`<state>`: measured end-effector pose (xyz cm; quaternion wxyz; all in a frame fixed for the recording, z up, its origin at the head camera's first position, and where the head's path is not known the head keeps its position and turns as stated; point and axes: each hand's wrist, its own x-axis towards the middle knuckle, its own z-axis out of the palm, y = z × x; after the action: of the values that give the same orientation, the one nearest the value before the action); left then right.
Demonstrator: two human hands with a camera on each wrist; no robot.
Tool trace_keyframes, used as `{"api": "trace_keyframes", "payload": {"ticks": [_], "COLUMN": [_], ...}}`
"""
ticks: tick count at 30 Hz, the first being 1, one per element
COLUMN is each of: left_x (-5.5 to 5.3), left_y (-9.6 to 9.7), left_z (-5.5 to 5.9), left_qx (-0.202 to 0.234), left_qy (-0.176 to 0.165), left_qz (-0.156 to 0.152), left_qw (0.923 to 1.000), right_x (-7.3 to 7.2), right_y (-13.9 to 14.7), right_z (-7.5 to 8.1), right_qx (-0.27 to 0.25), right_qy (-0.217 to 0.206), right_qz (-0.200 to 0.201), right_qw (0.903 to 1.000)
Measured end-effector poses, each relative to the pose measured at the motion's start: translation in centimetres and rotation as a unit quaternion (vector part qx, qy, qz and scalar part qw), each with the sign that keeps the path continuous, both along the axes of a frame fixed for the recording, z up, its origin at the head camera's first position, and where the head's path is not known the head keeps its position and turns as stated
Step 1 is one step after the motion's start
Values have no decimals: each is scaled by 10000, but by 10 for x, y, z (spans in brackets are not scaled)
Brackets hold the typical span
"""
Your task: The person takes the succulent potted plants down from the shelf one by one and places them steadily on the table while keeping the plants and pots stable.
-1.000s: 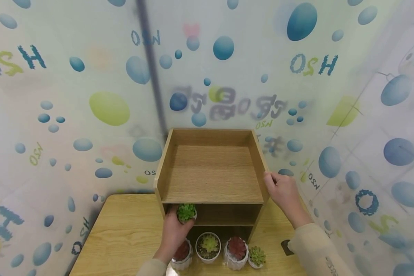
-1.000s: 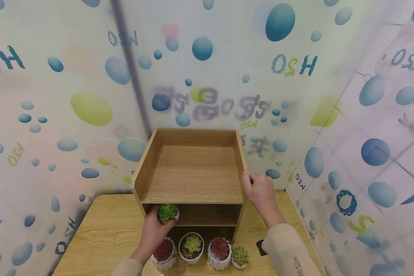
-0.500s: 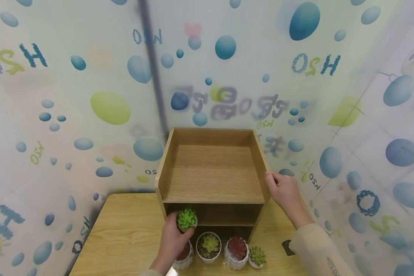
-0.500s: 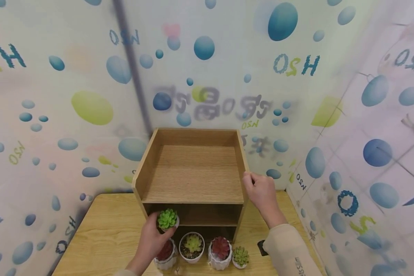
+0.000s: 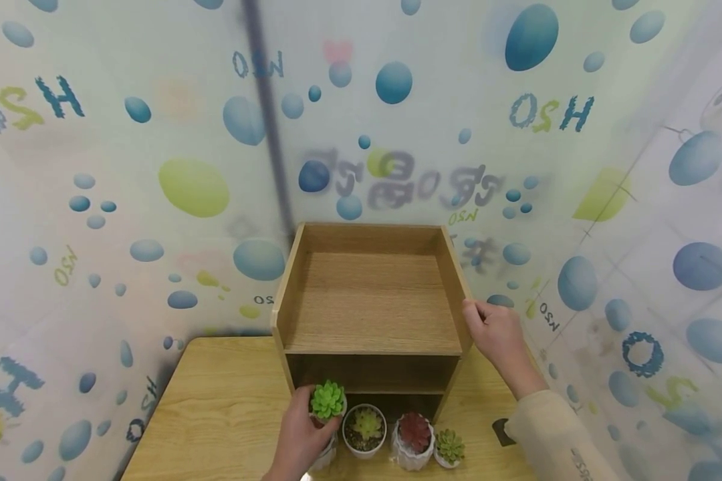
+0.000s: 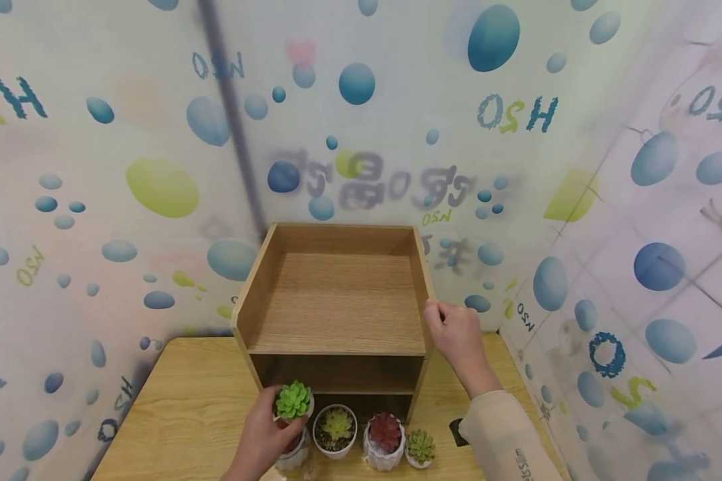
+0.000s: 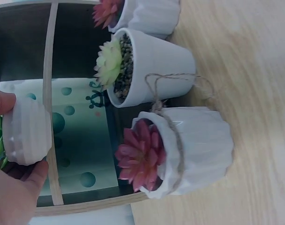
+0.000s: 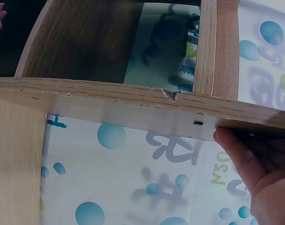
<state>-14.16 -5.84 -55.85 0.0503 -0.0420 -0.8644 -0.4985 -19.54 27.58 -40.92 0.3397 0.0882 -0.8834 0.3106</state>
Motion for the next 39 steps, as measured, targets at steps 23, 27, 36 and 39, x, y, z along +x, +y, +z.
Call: {"api": "trace_keyframes", "payload": {"ticks": [23, 27, 36, 39], "left_x": [25, 29, 35, 37], "left_y": [-3, -1, 1, 3], "left_z": [-34, -43, -62, -65], "left_qx": [-275, -481, -829, -798], "left_qy": [-176, 135, 93, -282], "left_qz": [-268, -252, -311, -298], "left_qw": [9991, 9984, 9960, 9960], "right_x": [1, 0, 1, 2], "right_y": [0, 1, 1, 2], "right_z": [1, 1, 1, 1], "right_qx": [-44, -71, -87, -145], "right_qy": [-25, -12, -78, -154], "right_qz": [55, 54, 22, 16], "right_qw": [10000, 10000, 9999, 9998]}}
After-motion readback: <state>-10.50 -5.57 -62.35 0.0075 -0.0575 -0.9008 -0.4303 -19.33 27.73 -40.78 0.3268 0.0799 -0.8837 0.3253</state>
